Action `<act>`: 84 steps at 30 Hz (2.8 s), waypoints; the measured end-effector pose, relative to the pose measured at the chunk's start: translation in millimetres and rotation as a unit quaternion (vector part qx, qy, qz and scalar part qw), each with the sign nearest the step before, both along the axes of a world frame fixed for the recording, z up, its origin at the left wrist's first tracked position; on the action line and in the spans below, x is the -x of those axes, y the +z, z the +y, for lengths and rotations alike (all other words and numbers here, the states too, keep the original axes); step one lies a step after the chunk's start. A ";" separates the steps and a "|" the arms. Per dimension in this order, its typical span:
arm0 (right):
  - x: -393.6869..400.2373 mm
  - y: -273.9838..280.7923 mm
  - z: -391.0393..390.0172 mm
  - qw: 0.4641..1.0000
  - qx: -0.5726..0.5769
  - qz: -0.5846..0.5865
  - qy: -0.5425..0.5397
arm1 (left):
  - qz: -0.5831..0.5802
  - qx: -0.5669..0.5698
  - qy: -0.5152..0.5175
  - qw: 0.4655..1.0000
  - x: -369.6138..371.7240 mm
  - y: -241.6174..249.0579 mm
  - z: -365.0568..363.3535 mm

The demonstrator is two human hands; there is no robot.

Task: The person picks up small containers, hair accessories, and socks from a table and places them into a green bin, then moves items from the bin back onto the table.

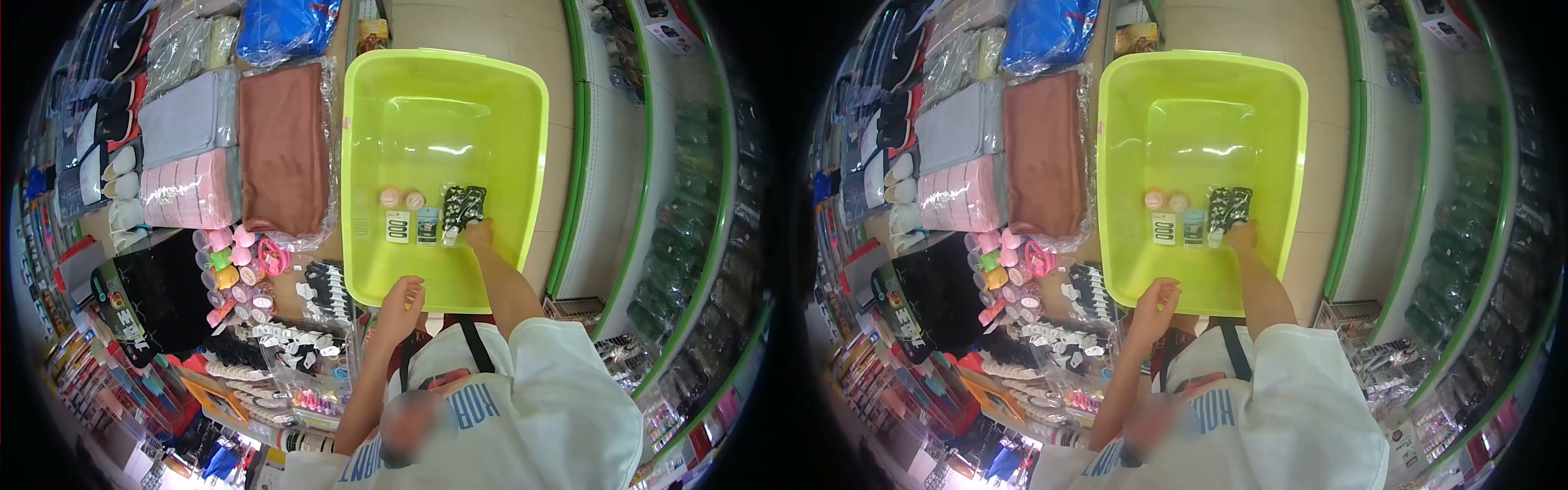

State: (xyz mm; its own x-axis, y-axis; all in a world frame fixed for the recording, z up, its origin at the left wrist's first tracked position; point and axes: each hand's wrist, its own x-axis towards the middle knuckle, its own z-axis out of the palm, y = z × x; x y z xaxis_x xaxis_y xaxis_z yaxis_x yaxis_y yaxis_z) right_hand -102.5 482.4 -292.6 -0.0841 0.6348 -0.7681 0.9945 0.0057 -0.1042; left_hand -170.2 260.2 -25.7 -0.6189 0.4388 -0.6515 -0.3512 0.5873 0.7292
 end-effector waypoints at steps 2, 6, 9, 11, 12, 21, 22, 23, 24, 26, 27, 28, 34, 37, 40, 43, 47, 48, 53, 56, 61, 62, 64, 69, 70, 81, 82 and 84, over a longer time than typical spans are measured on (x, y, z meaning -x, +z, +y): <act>11.5 17.7 -8.4 0.999 -0.013 -0.031 0.023 | 0.024 0.006 0.009 1.000 -0.1 2.4 -6.1; 19.3 22.2 -36.9 0.981 -0.148 -0.076 0.100 | 0.012 0.012 0.058 0.998 5.8 19.8 -16.3; 30.1 39.1 -44.2 0.965 -0.152 0.007 0.215 | 0.018 0.003 0.098 0.995 0.8 21.3 -29.6; 29.6 46.6 -47.3 0.932 -0.132 0.053 0.333 | 0.017 0.002 0.130 0.991 -5.2 23.2 -39.1; 46.9 42.2 -64.1 0.875 -0.102 0.116 0.459 | 0.032 0.021 0.177 0.983 -10.5 23.6 -56.6; 42.5 40.2 -72.6 0.819 -0.025 -0.040 0.571 | 0.035 0.009 0.246 0.969 -49.8 26.4 -115.8; 34.3 31.0 -68.7 0.831 -0.001 -0.001 0.556 | 0.033 0.013 0.258 0.965 -55.7 26.1 -122.7; 26.5 18.6 -64.0 0.840 0.026 0.039 0.541 | 0.039 0.013 0.274 0.961 -60.9 26.5 -129.0; 20.1 1.5 -58.7 0.830 0.024 0.045 0.556 | 0.037 0.009 0.284 0.958 -65.4 27.1 -135.5; 12.2 -18.8 -48.7 0.886 0.115 0.137 0.428 | 0.041 0.003 0.312 0.949 -77.5 29.3 -147.1; 15.7 -3.6 -51.9 0.878 0.113 0.141 0.443 | 0.037 -0.003 0.323 0.946 -83.8 30.2 -154.6; 23.6 20.2 -59.4 0.904 0.157 0.150 0.367 | 0.036 -0.010 0.332 0.942 -88.8 30.2 -163.0; 34.6 121.1 -90.9 0.893 0.163 0.305 0.289 | 0.077 0.052 0.368 0.925 -126.6 25.0 -217.1; 33.1 163.8 -108.3 0.888 0.125 0.358 0.258 | 0.057 0.045 0.366 0.928 -141.9 23.6 -255.3; 23.0 208.5 -134.8 0.888 0.125 0.382 0.225 | 0.089 0.059 0.379 0.919 -153.5 29.6 -284.5; 10.1 248.1 -173.6 0.863 0.135 0.421 0.244 | 0.145 -0.056 0.433 0.888 -160.4 36.6 -307.9; 15.2 270.3 -236.7 0.826 0.158 0.438 0.317 | 0.128 -0.048 0.430 0.892 -167.9 34.8 -338.8; 20.9 270.5 -252.0 0.810 0.203 0.433 0.340 | 0.139 -0.033 0.441 0.886 -169.6 34.0 -343.9; 57.2 267.4 -341.9 0.714 0.287 0.423 0.478 | 0.167 0.013 0.503 0.848 -179.4 30.5 -357.5; 85.4 300.9 -396.9 0.652 0.241 0.388 0.605 | 0.145 0.013 0.560 0.816 -182.7 29.8 -358.9; 131.2 279.2 -439.7 0.612 0.136 0.420 0.657 | 0.151 0.026 0.581 0.799 -189.0 29.0 -355.5; 141.9 274.9 -440.8 0.622 0.112 0.425 0.648 | 0.152 0.020 0.581 0.799 -189.2 29.3 -355.3; 164.5 278.0 -441.6 0.623 0.084 0.436 0.644 | 0.139 -0.005 0.614 0.777 -190.7 33.1 -355.9; 205.6 293.1 -434.8 0.637 0.046 0.426 0.641 | 0.147 0.007 0.624 0.767 -194.9 24.2 -359.7; 211.3 296.6 -434.1 0.636 0.045 0.425 0.642 | 0.153 0.016 0.618 0.771 -195.5 22.6 -360.6; 256.8 317.7 -462.2 0.578 0.062 0.436 0.687 | 0.142 0.004 0.621 0.771 -185.4 26.0 -357.6; 258.9 313.9 -470.1 0.576 0.063 0.437 0.688 | 0.139 0.004 0.621 0.771 -186.7 24.7 -357.5; 260.9 311.4 -489.0 0.493 0.096 0.540 0.676 | 0.140 0.007 0.624 0.769 -189.7 25.0 -356.2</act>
